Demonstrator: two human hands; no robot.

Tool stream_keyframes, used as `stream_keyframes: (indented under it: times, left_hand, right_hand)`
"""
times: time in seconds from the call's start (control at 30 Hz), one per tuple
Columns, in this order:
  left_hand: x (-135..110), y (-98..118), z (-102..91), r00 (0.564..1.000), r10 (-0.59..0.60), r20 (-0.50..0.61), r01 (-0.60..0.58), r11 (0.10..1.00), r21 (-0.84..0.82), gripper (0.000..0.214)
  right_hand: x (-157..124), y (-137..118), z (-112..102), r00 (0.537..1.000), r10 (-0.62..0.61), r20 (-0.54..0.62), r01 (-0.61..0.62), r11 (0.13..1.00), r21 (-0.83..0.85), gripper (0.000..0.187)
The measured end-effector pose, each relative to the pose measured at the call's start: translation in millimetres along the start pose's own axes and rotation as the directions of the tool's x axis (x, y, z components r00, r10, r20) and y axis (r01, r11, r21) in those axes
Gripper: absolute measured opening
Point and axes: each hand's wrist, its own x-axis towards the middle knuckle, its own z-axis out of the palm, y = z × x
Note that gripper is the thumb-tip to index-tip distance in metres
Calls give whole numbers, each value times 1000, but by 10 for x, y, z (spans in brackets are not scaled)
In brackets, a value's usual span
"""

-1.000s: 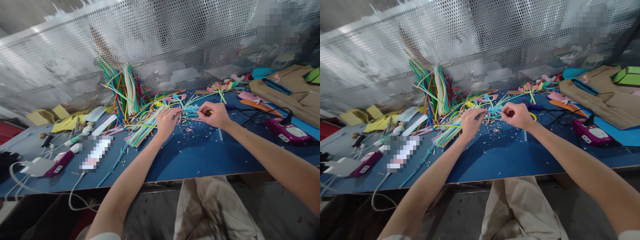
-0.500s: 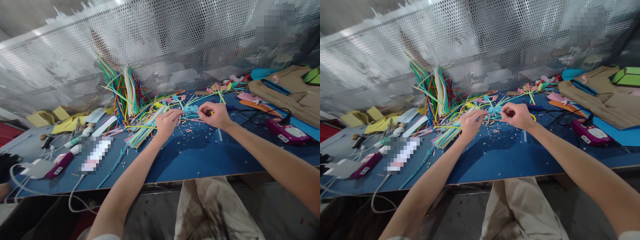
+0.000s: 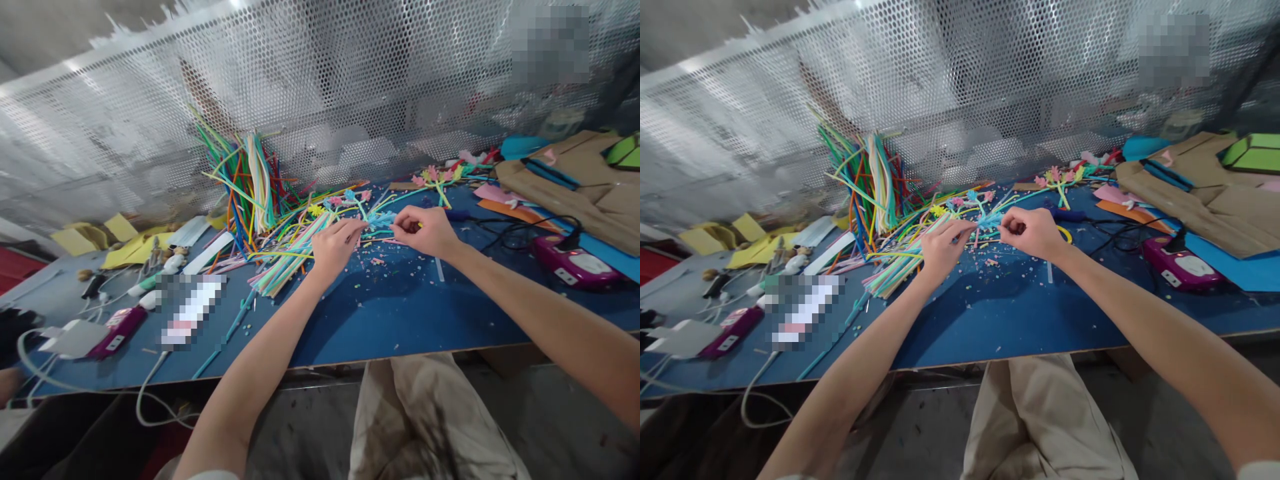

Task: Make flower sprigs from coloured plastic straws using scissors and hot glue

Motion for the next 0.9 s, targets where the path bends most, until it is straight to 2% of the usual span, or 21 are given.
stream_keyframes:
  times: [0.2, 0.5, 0.9]
  left_hand:
    - [1, 5, -13, 999, 41, 18, -42, 999, 11, 19]
    - [-5, 1, -21, 997, 72, 29, -71, 997, -16, 22]
    - [18, 16, 4, 998, 63, -25, -64, 998, -15, 18]
  right_hand:
    - [-7, 8, 8, 999, 30, 22, -29, 1000, -9, 14]
    - [-8, -2, 12, 999, 50, -4, -50, 999, -5, 16]
    - [-12, 4, 15, 999, 37, 0, -37, 999, -10, 17]
